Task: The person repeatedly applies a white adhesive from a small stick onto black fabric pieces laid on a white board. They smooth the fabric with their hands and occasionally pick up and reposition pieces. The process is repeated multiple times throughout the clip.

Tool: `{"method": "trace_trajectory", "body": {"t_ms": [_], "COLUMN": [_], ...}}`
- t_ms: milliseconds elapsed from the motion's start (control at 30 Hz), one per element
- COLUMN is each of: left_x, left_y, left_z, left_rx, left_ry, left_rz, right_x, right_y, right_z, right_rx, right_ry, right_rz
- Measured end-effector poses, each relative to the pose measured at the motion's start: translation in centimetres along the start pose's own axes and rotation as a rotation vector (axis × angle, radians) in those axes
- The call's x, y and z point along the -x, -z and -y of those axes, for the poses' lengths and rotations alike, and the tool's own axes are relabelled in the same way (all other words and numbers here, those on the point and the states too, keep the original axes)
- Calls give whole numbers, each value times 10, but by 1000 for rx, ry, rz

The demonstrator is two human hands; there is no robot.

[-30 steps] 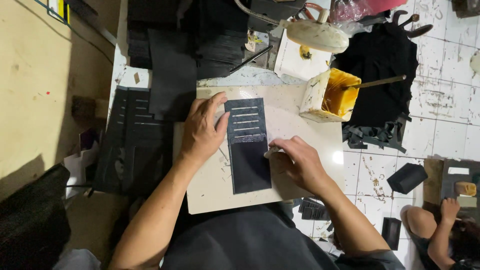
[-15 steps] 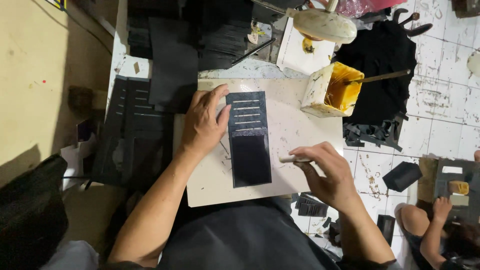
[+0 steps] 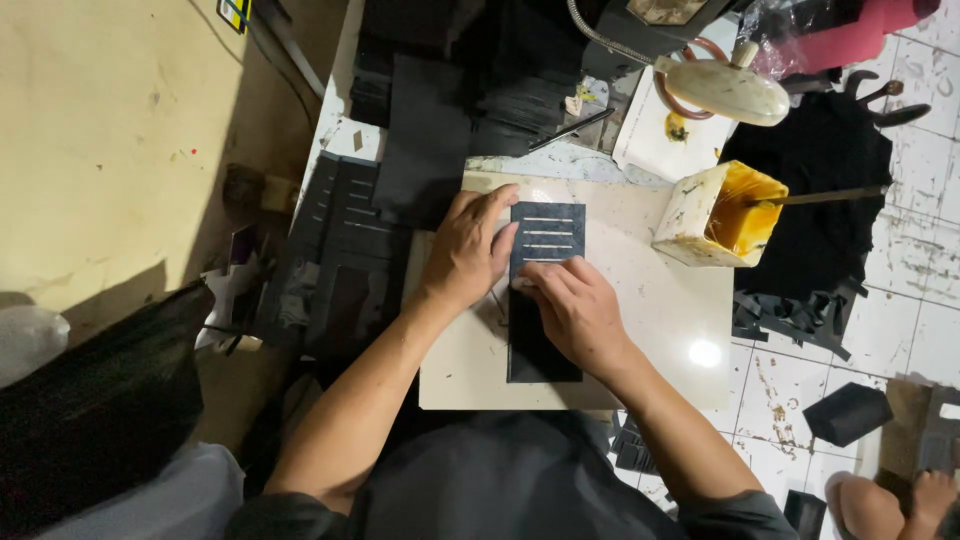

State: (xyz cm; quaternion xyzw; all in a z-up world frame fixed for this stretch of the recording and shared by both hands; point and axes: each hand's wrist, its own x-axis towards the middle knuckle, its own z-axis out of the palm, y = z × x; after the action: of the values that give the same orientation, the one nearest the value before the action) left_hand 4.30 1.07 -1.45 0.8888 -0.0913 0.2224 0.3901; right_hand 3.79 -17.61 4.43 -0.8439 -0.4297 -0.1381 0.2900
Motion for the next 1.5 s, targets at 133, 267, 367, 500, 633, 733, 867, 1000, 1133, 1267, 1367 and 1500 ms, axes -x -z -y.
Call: {"method": "trace_trajectory", "body": {"t_ms": [133, 267, 367, 500, 633, 733, 867, 1000, 1133, 1267, 1367, 1500], "left_x": [0, -1, 0, 1, 2, 3, 0, -3, 0, -1, -1, -2], "left_y": [2, -1, -2, -4, -4, -2, 0, 7, 2, 3, 4, 4], "left_z": [0, 2, 3, 6, 4, 0, -1, -11, -6, -7, -9, -14], "left_rx": [13, 5, 4, 1, 9, 10, -30, -27, -39, -18, -25, -36], "left_ry": [1, 24, 19, 7, 14, 4, -35, -7, -17, -3, -1, -1], "left_rz": [12, -3, -6, -2, -10, -7, -17, -4, -20, -18, -16, -44], "right_x": [5, 17, 27, 26, 41, 34, 23, 21, 21, 23, 26, 34], "right_y": [3, 12, 18, 35, 46, 64, 62, 35, 10, 10, 34, 74], "right_z": [5, 21, 31, 43, 19, 6, -19, -50, -73, -71, -53, -24], "right_rx": [43, 48, 26, -89, -328, -327, -316, -138, 14, 25, -48, -193], "right_ry": [25, 76, 98, 68, -263, -422, -395, -436, -258, -287, -244, -278], "right_rz": [28, 92, 133, 192, 69, -112, -219, -49, -90, -18, -107, -282]}}
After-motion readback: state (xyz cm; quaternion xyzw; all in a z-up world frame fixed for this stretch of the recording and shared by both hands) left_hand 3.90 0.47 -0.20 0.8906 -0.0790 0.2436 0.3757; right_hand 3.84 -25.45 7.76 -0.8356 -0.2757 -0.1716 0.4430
